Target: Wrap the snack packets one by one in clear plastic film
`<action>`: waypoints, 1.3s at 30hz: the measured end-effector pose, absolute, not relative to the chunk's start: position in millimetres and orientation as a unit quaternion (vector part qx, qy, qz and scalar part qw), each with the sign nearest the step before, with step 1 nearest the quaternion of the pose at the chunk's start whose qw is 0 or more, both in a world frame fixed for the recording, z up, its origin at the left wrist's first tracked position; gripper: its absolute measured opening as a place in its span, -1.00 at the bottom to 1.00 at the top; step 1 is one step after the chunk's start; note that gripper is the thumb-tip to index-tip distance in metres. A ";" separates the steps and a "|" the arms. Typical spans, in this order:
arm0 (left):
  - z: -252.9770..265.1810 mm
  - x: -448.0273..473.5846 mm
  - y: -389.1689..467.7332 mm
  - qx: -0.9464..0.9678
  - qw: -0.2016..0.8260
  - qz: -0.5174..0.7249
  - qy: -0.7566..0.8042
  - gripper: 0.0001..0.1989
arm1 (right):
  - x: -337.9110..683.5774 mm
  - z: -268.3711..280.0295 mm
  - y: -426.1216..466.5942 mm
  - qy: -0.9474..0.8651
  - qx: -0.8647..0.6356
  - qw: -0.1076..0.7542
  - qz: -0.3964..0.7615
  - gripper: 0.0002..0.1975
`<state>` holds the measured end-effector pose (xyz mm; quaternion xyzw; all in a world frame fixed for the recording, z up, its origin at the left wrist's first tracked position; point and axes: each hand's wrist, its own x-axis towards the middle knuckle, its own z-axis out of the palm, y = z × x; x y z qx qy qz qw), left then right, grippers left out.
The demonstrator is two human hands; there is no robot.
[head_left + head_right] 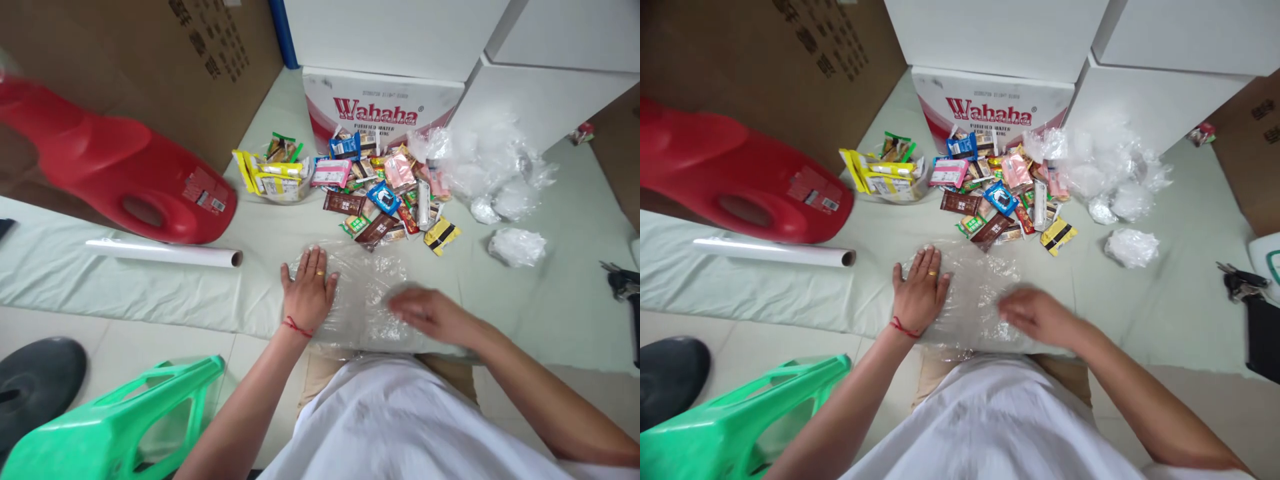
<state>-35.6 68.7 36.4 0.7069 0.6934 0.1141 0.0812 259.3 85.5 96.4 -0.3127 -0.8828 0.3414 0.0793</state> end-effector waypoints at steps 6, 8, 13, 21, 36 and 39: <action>35.3 -35.3 70.1 0.719 0.065 0.096 0.685 -0.38 | 209.7 125.1 207.1 -0.916 -0.376 -0.018 0.139 -0.41; 35.4 -35.6 69.8 0.717 0.064 0.096 0.687 -0.39 | 192.6 123.1 226.7 -0.920 -0.360 -0.104 0.113 -0.36; 36.5 -35.0 69.3 0.713 0.073 0.113 0.689 -0.40 | 202.5 121.3 233.2 -0.894 -0.396 -0.192 0.082 -0.56; 37.5 -35.8 70.5 0.715 0.074 0.117 0.685 -0.40 | 211.4 156.5 266.4 -0.846 -0.499 -0.056 0.182 -0.54; 41.6 -35.2 71.8 0.709 0.082 0.099 0.694 -0.40 | 101.9 121.4 263.5 -0.872 -0.481 -0.089 0.025 -0.51; 41.8 -35.6 71.6 0.706 0.085 0.097 0.696 -0.41 | 125.3 136.9 255.8 -0.866 -0.495 -0.059 0.031 -0.51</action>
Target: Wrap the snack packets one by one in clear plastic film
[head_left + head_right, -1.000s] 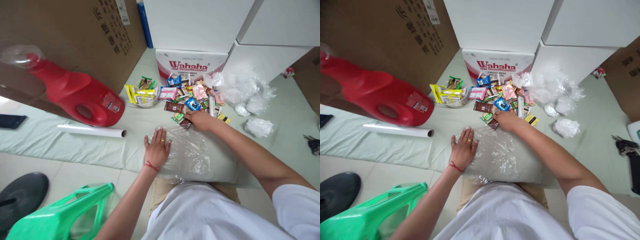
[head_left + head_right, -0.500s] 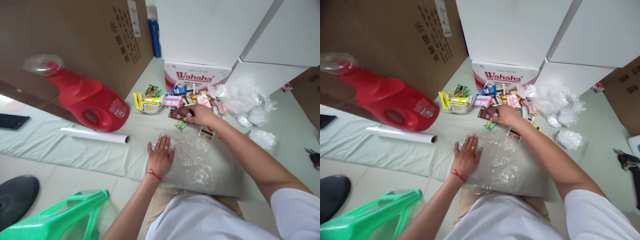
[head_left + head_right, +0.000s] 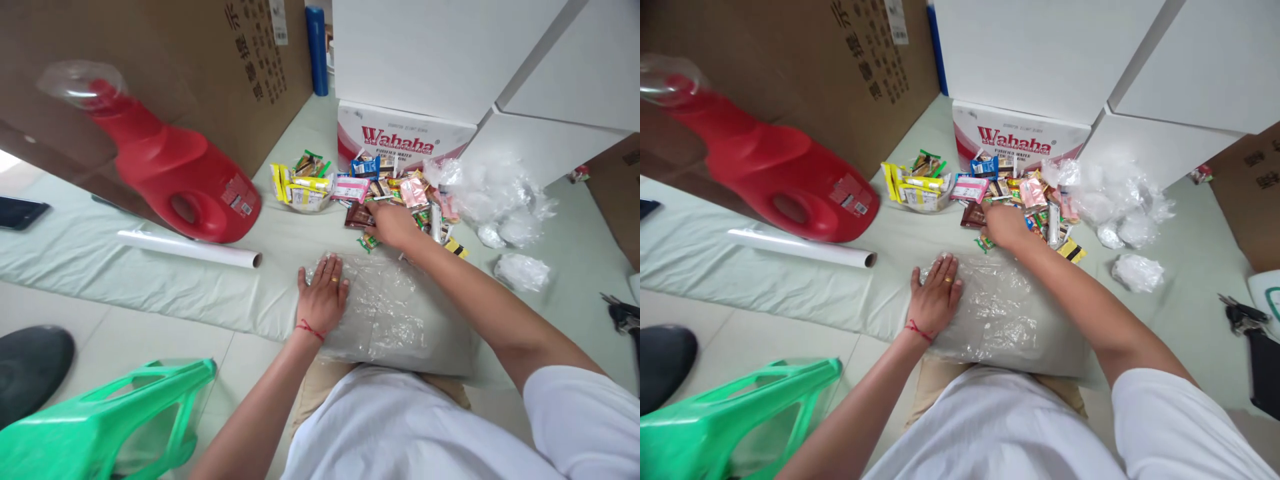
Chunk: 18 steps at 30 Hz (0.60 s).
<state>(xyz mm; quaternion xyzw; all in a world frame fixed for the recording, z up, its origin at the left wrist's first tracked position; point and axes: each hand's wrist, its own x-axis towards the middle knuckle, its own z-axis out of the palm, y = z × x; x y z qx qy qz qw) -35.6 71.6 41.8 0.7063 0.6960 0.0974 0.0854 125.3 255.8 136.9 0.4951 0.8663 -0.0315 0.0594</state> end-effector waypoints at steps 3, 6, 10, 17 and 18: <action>40.6 -35.1 72.2 0.704 0.091 0.101 0.697 -0.41 | 154.6 151.8 233.4 0.845 0.527 -0.026 -0.085 -0.49; 39.7 -34.1 74.9 0.701 0.096 0.110 0.698 -0.41 | 176.3 157.3 195.4 0.827 0.523 -0.038 -0.200 -0.43; 41.0 -36.1 81.8 0.689 0.119 0.138 0.702 -0.42 | 178.9 149.1 143.8 0.836 0.491 0.004 -0.246 -0.45; 45.5 -55.6 88.2 0.630 0.264 0.206 0.701 -0.40 | 157.5 138.3 108.8 0.858 0.473 0.079 -0.186 -0.39; 45.6 -57.8 87.9 0.628 0.273 0.209 0.698 -0.39 | 155.0 137.3 108.3 0.862 0.465 0.087 -0.185 -0.40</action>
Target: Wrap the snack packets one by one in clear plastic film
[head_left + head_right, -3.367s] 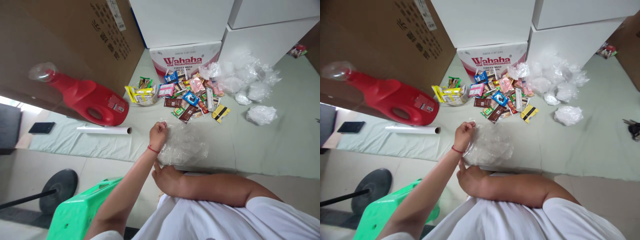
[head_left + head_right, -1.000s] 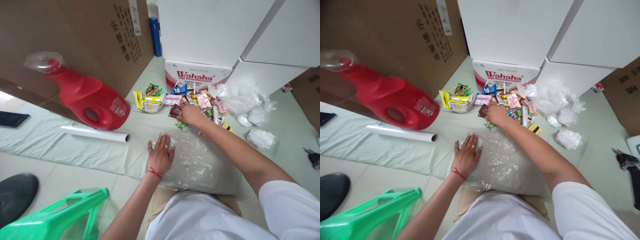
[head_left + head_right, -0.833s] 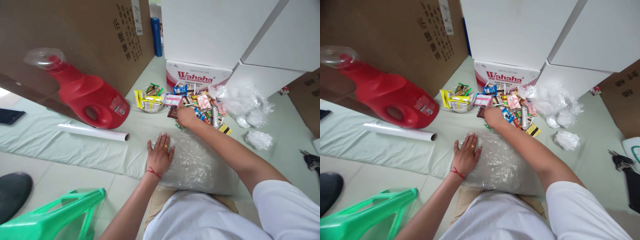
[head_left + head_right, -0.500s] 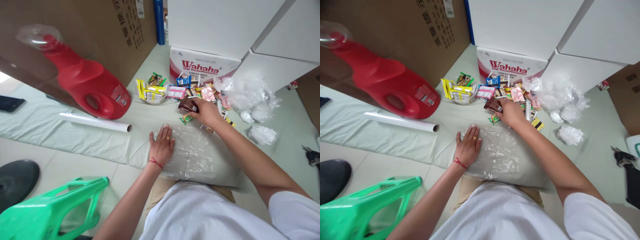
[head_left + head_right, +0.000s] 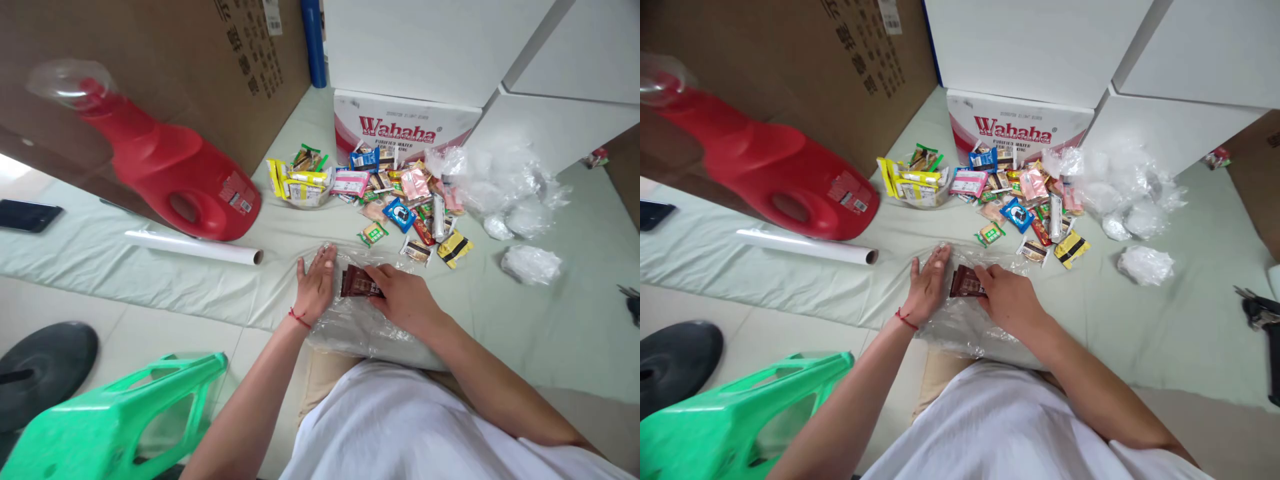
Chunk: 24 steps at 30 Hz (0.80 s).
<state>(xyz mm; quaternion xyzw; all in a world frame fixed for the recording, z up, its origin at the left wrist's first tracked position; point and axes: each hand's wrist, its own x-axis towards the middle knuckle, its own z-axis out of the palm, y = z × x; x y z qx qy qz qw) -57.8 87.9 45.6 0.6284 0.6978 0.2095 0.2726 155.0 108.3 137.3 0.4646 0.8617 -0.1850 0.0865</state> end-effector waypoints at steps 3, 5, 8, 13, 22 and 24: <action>44.5 -60.2 86.7 0.632 0.272 0.215 0.693 -0.38 | 147.7 130.8 109.0 0.870 0.448 0.093 -0.182 -0.41; 42.6 -58.6 86.0 0.636 0.259 0.214 0.695 -0.38 | 144.0 123.0 110.3 0.874 0.443 0.093 -0.179 -0.44; 39.2 -54.6 84.9 0.644 0.231 0.209 0.699 -0.38 | 143.3 110.7 112.3 0.875 0.439 0.086 -0.184 -0.48; 37.5 -52.7 83.5 0.656 0.212 0.202 0.695 -0.38 | 146.8 107.3 113.5 0.873 0.440 0.071 -0.197 -0.49; 44.9 -50.6 83.8 0.658 0.212 0.195 0.696 -0.40 | 133.9 120.0 111.8 0.882 0.425 0.122 -0.164 -0.61; 44.9 -50.5 84.0 0.657 0.214 0.200 0.694 -0.40 | 137.3 123.2 107.9 0.878 0.434 0.126 -0.159 -0.63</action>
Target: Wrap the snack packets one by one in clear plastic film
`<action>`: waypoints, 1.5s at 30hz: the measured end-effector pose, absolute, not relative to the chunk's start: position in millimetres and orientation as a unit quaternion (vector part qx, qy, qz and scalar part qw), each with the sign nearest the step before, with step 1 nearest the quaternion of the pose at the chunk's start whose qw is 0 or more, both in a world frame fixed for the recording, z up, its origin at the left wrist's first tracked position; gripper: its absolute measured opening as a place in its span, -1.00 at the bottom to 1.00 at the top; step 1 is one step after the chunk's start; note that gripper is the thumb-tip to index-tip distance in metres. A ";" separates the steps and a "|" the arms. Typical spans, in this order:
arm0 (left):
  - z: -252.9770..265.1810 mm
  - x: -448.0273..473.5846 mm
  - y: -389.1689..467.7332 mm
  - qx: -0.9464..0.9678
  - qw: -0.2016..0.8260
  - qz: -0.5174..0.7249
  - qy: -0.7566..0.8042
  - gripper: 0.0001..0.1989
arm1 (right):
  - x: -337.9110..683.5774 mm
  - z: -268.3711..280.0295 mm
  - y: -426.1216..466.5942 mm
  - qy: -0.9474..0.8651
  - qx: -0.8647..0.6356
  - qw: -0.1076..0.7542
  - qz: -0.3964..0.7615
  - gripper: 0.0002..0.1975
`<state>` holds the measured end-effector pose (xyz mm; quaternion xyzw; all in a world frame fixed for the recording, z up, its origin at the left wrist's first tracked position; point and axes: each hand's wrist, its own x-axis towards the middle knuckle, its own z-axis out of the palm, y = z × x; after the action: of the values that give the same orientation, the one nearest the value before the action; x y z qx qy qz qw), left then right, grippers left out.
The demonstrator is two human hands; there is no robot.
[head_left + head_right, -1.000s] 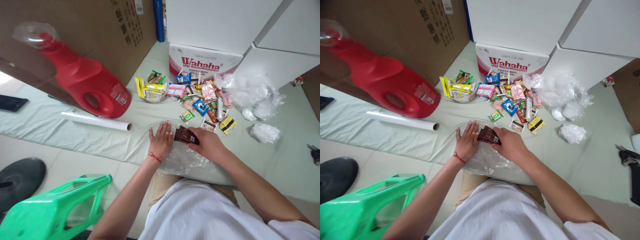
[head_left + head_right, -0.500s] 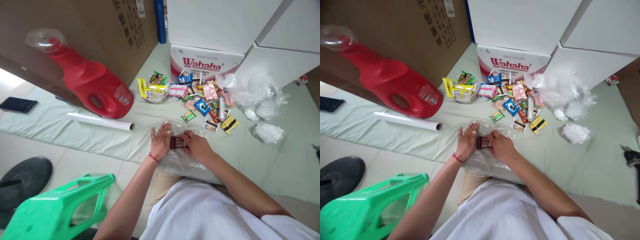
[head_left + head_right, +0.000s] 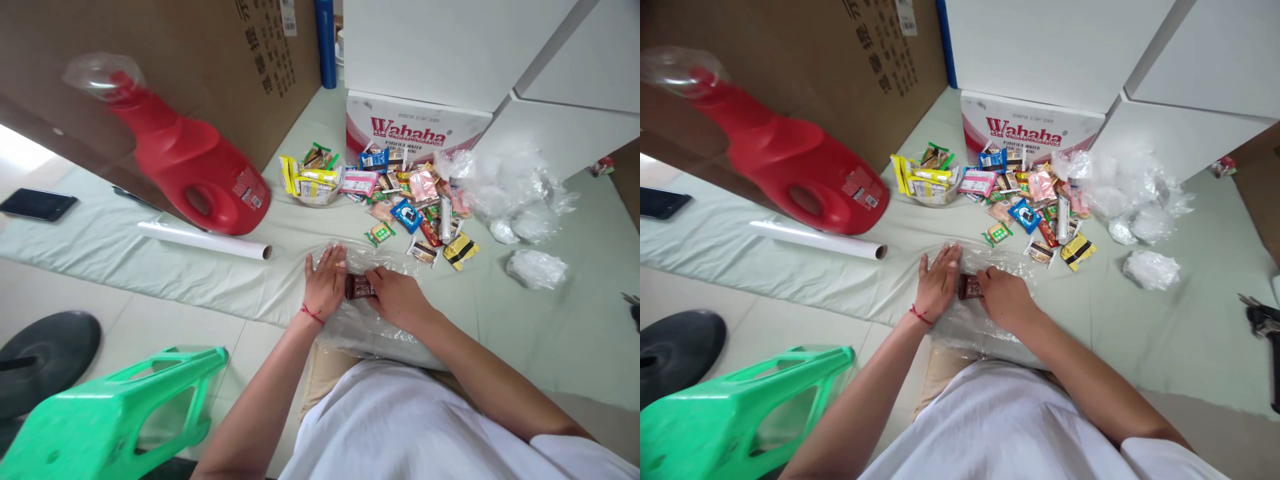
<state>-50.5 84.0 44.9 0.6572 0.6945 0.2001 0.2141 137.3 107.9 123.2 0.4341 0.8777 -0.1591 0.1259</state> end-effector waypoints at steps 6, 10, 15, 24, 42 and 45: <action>42.6 -52.8 83.7 0.651 0.225 0.212 0.693 -0.38 | 142.2 128.0 96.1 0.859 0.470 0.118 -0.166 -0.61; 42.6 -51.9 83.6 0.654 0.219 0.210 0.693 -0.39 | 135.0 116.1 98.0 0.866 0.451 0.107 -0.189 -0.58; 45.3 -54.1 83.3 0.643 0.234 0.234 0.691 -0.39 | 154.7 109.6 94.7 0.862 0.448 0.009 -0.237 -0.45; 53.5 -91.1 86.3 0.595 0.364 0.323 0.639 -0.38 | 219.6 89.9 23.4 0.910 0.339 -0.102 -0.213 -0.23; 66.7 -121.7 76.3 0.658 0.386 0.339 0.550 -0.34 | 168.0 117.5 150.7 0.851 0.453 0.010 -0.266 -0.74; 65.4 -122.4 58.6 0.654 0.393 0.371 0.529 0.01 | 160.5 115.1 166.0 0.854 0.447 0.053 -0.261 -0.74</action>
<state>-122.4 58.6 65.4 0.6541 0.5290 0.3714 0.3929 160.5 166.0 115.1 0.4473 0.8538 -0.2610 0.0529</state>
